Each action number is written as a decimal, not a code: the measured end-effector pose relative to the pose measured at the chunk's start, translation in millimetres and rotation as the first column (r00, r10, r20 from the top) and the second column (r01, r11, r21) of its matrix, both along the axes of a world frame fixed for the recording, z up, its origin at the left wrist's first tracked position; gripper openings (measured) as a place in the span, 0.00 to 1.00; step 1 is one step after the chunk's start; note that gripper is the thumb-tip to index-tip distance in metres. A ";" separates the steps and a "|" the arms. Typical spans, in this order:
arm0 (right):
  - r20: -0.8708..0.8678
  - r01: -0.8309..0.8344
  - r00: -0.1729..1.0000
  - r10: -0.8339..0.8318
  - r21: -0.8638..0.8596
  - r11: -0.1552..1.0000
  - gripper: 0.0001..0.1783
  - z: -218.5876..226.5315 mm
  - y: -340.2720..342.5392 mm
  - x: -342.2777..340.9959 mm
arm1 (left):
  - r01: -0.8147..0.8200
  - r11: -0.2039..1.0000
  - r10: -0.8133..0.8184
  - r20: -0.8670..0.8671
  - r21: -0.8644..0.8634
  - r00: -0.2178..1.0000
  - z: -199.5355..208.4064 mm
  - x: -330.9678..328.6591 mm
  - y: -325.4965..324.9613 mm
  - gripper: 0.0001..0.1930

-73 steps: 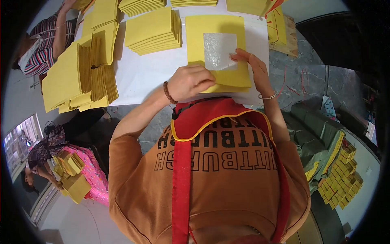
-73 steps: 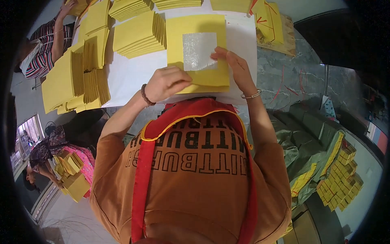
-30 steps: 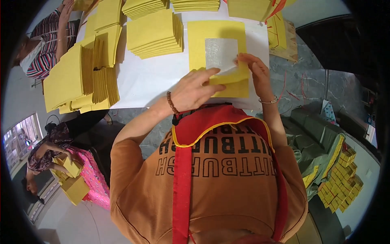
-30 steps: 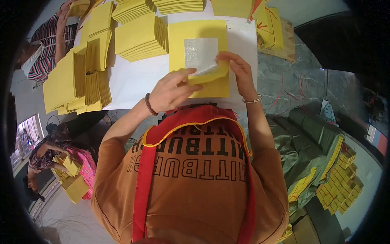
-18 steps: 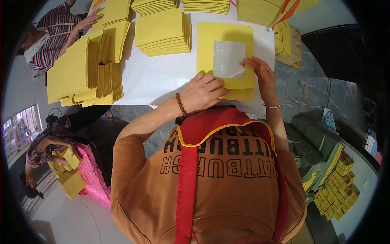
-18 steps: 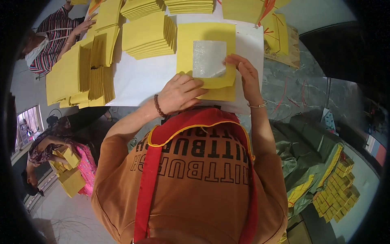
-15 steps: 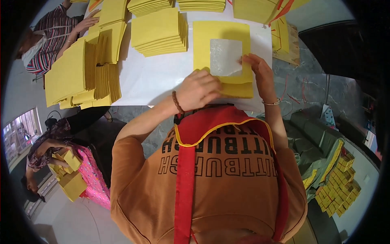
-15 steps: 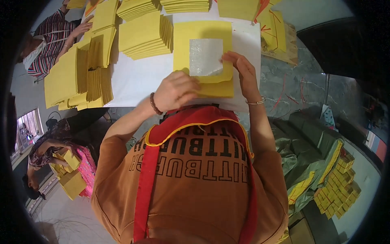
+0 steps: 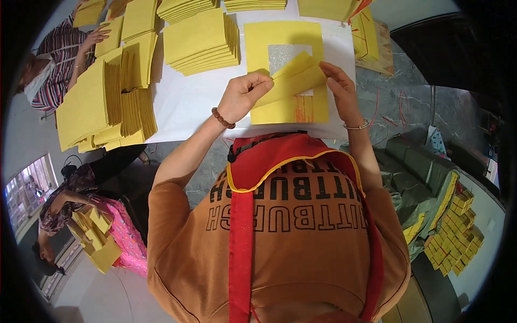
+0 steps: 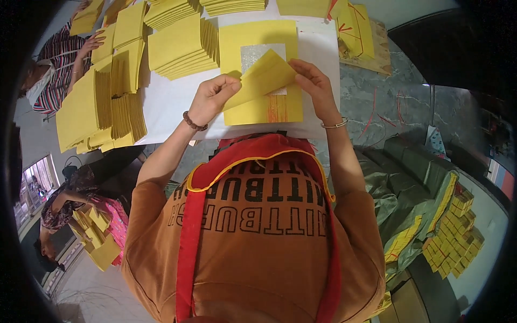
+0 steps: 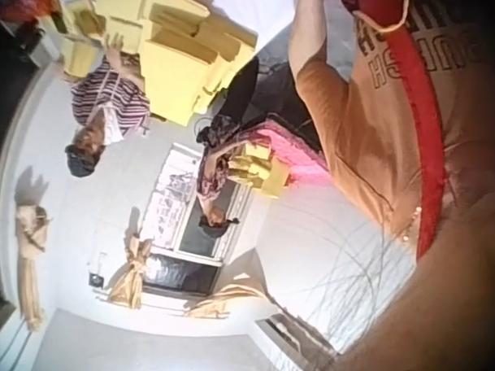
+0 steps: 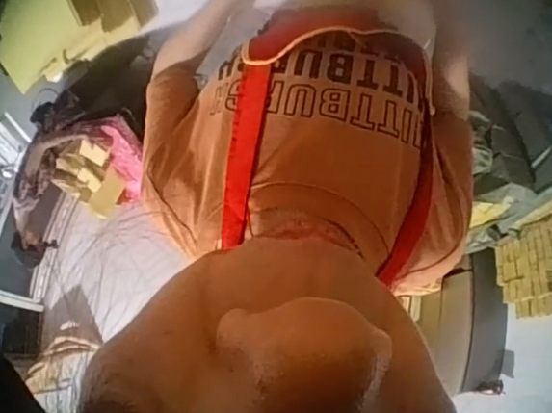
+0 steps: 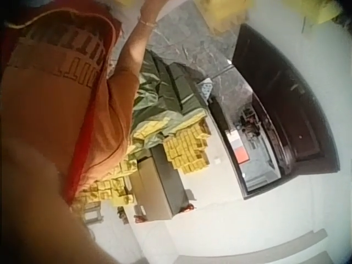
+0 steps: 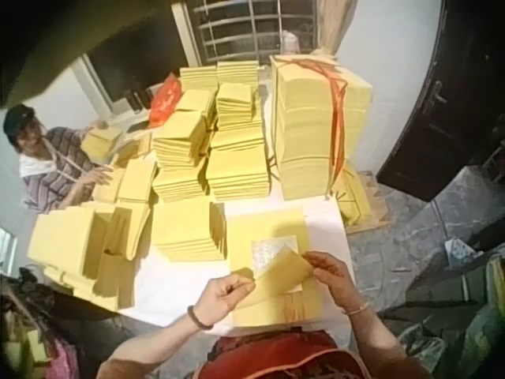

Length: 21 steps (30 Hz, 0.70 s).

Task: Folding and stacking yellow paper sheets at a workstation.

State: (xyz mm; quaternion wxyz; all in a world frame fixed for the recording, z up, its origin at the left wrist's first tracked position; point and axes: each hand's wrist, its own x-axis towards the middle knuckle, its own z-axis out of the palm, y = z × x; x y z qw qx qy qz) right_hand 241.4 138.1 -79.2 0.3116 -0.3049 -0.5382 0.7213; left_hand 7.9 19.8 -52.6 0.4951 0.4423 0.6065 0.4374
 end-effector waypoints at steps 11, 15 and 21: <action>0.187 -0.120 0.978 0.089 0.160 0.980 0.30 0.3 0.0 0.6 | 0.009 0.999 -0.007 0.059 -0.040 0.998 4.5 0.8 -3.0 0.11; 0.224 -0.147 0.969 0.108 0.165 0.975 0.32 3.0 0.0 1.2 | 0.030 0.998 -0.027 0.058 -0.048 0.998 5.0 -0.1 -4.1 0.12; 0.230 -0.159 0.967 0.113 0.195 0.968 0.32 0.7 1.1 2.2 | 0.037 0.992 -0.032 0.044 -0.118 0.999 11.8 -1.1 -4.4 0.12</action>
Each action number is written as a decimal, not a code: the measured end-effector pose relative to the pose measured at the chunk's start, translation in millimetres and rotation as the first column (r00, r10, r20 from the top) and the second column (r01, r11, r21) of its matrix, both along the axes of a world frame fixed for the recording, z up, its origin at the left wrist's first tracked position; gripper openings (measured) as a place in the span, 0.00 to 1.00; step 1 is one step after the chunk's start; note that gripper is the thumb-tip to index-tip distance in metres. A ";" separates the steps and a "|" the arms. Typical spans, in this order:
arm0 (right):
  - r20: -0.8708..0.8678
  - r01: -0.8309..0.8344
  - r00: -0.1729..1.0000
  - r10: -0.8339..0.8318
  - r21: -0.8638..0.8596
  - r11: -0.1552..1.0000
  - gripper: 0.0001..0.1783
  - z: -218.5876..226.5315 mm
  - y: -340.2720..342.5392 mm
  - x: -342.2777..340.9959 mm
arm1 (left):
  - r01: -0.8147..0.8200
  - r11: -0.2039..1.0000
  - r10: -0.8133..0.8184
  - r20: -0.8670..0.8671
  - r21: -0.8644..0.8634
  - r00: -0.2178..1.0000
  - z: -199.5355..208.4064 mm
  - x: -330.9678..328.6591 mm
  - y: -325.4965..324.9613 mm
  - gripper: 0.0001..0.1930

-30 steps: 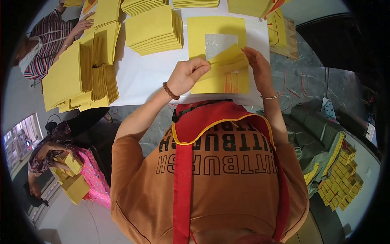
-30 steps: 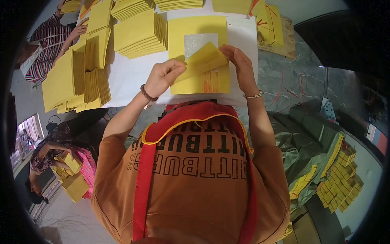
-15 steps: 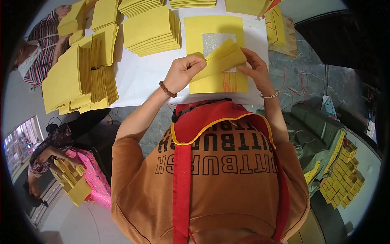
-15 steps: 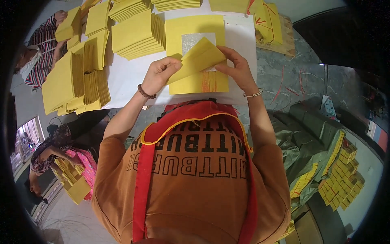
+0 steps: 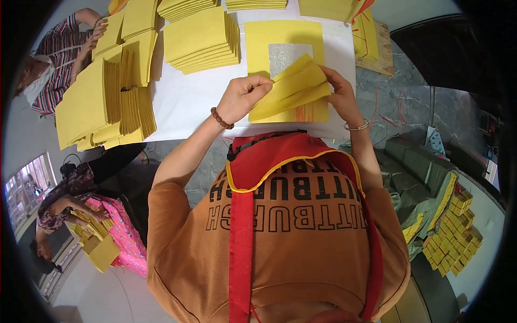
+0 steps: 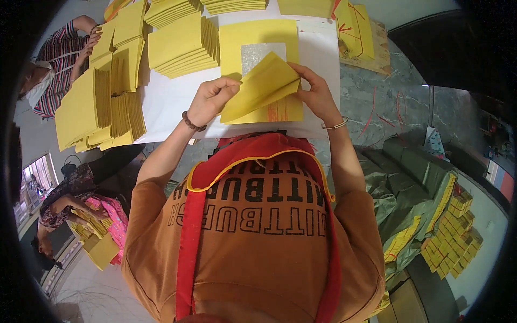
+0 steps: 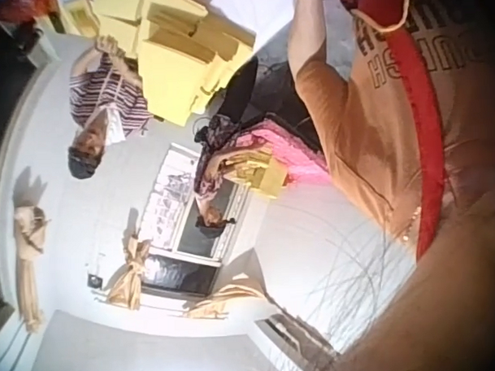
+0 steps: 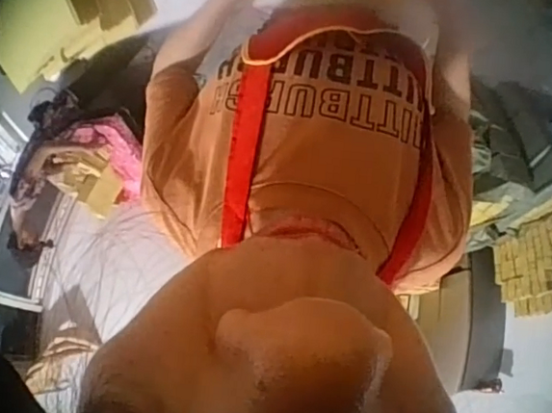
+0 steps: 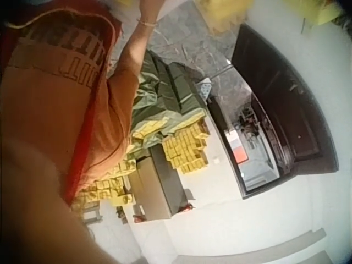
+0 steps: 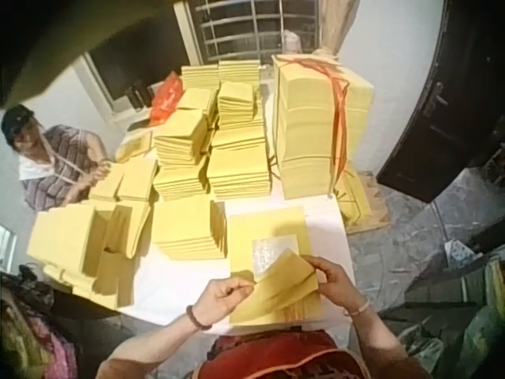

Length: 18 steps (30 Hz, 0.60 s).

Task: Folding and stacking yellow paper sheets at a workstation.

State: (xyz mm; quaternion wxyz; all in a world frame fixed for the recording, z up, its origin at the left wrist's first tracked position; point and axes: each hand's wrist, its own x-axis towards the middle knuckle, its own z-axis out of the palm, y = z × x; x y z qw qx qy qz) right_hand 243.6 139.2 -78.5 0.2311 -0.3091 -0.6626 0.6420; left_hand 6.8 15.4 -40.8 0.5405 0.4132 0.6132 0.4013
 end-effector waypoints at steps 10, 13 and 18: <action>0.000 -0.003 1.000 0.003 -0.042 0.999 0.32 -1.7 0.0 1.5 | -0.034 0.997 0.032 0.037 0.068 0.999 -9.7 1.7 -0.9 0.12; 0.004 -0.003 1.000 0.004 -0.031 1.000 0.32 -1.0 -0.2 1.7 | -0.001 1.000 0.001 0.032 0.012 0.999 -8.7 0.5 -1.4 0.12; 0.014 -0.006 1.000 0.006 -0.007 1.000 0.32 -2.3 0.6 1.4 | 0.012 0.995 -0.014 0.019 0.099 1.000 -13.5 -0.1 -1.5 0.11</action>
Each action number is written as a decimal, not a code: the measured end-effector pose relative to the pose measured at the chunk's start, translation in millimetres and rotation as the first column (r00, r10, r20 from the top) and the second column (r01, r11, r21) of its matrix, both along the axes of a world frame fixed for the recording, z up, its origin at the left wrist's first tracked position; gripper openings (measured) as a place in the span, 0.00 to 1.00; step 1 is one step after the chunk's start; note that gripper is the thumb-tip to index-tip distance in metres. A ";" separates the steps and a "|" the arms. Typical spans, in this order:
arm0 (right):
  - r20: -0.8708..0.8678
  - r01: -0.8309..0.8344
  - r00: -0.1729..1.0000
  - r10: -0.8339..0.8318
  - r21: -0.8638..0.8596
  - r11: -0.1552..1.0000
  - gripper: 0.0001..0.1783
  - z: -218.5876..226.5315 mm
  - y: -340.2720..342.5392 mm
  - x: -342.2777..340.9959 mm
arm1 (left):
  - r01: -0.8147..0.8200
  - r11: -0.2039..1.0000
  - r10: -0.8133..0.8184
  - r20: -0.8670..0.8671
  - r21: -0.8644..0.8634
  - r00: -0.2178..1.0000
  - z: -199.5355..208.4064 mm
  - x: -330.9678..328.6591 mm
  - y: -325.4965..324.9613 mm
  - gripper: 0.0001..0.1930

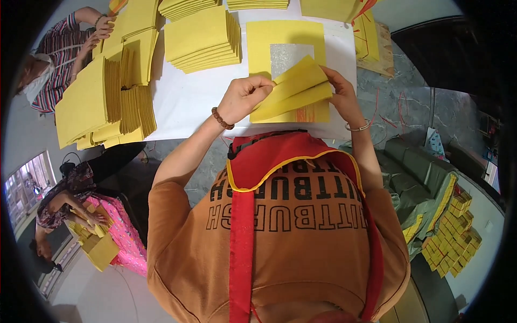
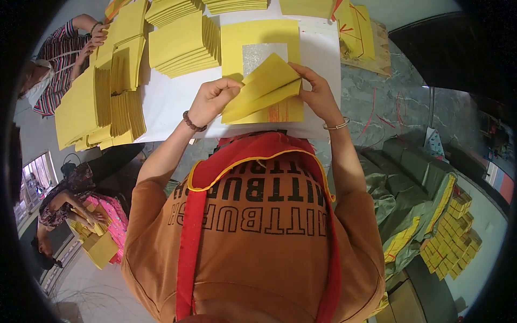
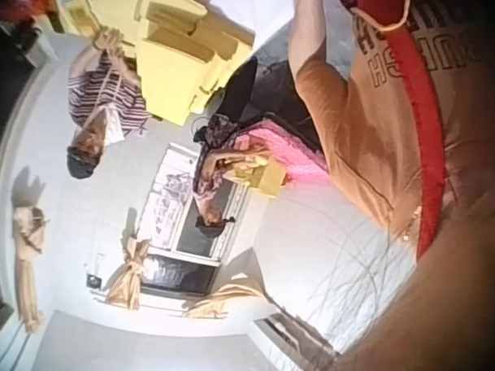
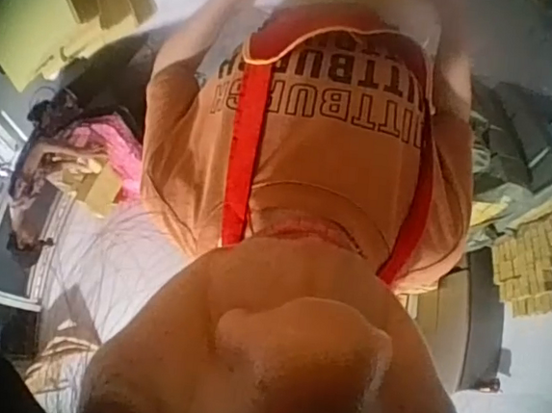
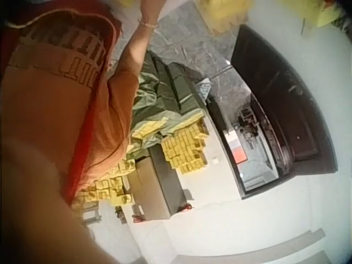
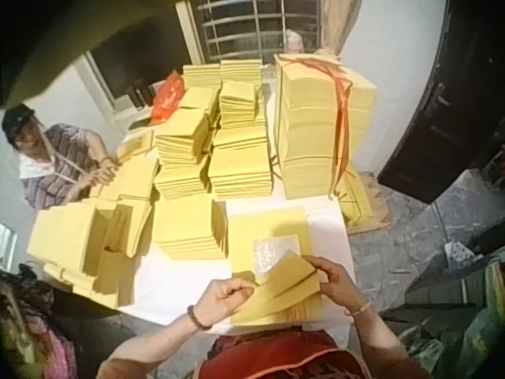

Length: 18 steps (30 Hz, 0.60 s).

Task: Folding and stacking yellow paper sheets at a workstation.

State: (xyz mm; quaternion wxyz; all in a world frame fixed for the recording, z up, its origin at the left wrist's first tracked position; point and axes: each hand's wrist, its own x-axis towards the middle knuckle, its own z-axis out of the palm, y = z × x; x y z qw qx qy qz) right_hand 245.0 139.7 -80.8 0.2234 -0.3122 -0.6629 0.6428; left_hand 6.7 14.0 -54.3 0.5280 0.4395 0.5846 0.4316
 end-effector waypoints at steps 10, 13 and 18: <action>-0.019 0.014 1.000 -0.015 -0.045 0.999 0.30 4.8 -1.6 -3.4 | 0.263 0.910 -0.034 -0.574 0.321 0.818 44.7 21.3 -2.5 0.29; -0.064 -0.041 0.997 0.039 -0.027 0.999 0.27 6.4 0.5 -2.1 | 0.458 0.845 0.010 -0.864 0.277 0.504 37.8 31.9 -4.7 0.26; -0.017 0.249 0.964 -0.264 0.393 0.885 0.26 23.8 -15.4 -10.8 | 0.334 0.854 0.099 -0.756 0.398 0.647 19.5 29.8 -0.7 0.12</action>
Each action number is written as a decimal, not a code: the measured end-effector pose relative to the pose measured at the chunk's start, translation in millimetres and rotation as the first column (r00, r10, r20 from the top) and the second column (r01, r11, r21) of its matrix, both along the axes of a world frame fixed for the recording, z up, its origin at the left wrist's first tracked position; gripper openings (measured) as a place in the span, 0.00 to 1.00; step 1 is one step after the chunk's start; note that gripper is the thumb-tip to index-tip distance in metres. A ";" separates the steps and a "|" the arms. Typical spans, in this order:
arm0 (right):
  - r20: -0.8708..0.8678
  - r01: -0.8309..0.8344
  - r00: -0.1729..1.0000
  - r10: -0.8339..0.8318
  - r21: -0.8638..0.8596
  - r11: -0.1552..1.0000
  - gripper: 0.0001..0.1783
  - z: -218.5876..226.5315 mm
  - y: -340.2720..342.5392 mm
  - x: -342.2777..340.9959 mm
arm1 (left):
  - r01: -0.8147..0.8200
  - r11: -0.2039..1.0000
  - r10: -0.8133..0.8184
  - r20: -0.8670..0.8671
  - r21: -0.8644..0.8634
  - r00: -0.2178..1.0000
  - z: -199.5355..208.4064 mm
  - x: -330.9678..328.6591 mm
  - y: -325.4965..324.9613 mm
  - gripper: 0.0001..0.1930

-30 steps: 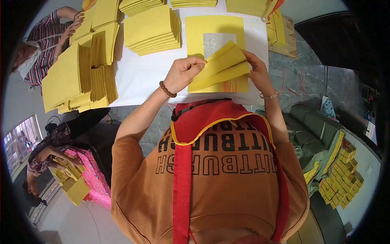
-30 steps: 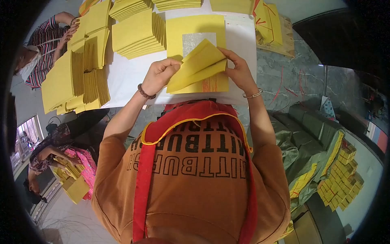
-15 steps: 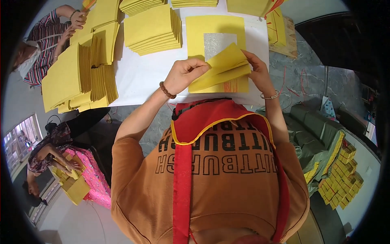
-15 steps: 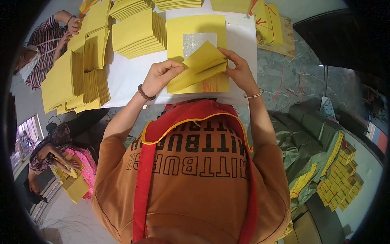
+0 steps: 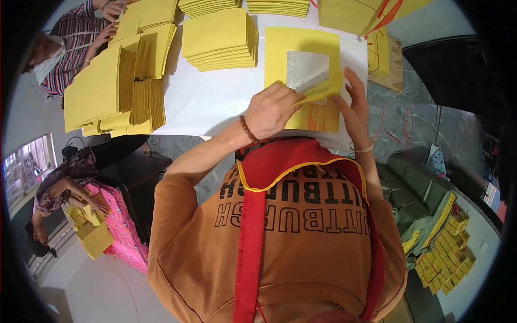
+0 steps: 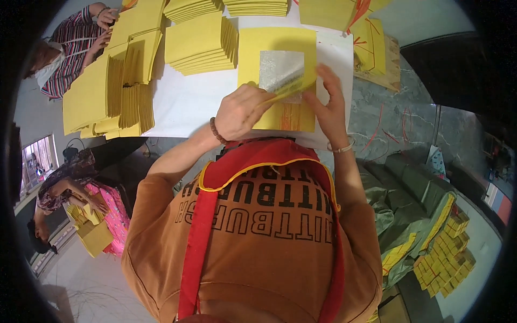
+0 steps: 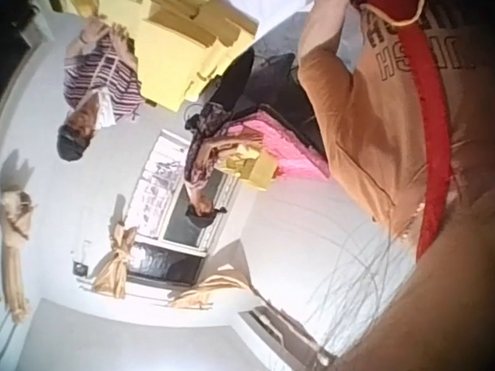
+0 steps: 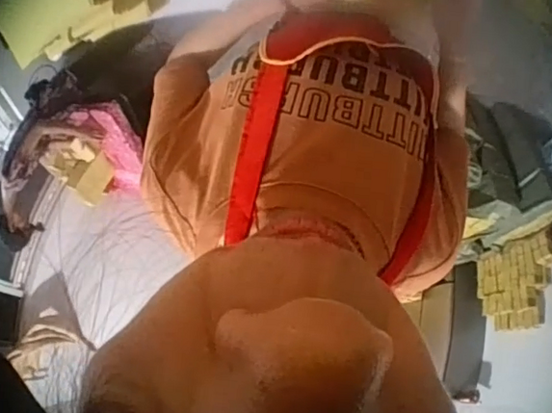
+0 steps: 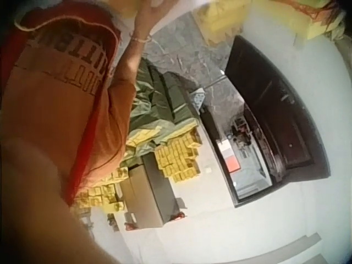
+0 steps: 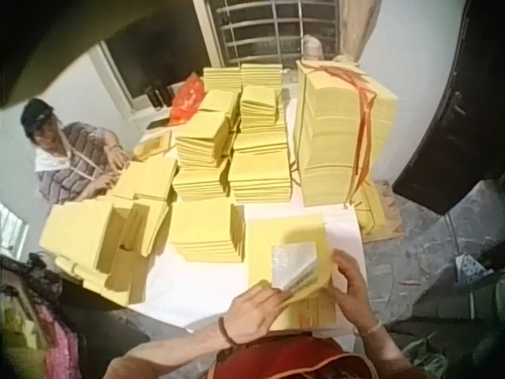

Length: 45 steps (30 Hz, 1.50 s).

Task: Folding and stacking yellow paper sheets at a workstation.

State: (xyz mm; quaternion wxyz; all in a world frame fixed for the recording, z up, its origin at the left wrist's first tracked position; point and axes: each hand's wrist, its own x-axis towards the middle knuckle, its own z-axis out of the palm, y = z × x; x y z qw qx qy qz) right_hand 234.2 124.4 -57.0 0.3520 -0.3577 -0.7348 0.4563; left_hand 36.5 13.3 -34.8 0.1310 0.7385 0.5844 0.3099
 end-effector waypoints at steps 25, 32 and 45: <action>-0.147 -0.253 0.965 0.218 -0.298 0.920 0.48 5.3 -48.6 -60.3 | 0.148 0.893 0.376 0.884 -0.426 0.277 -2.4 3.7 44.3 0.22; -0.374 -0.289 0.922 0.099 -0.498 0.818 0.50 24.9 -47.9 -62.7 | 0.167 0.912 0.335 0.916 -0.374 0.222 -10.5 -1.3 45.6 0.22; -0.400 -0.276 0.914 0.063 -0.503 0.819 0.54 22.0 -48.4 -57.7 | -0.113 0.974 0.227 0.776 -0.198 0.589 -18.7 12.0 52.2 0.24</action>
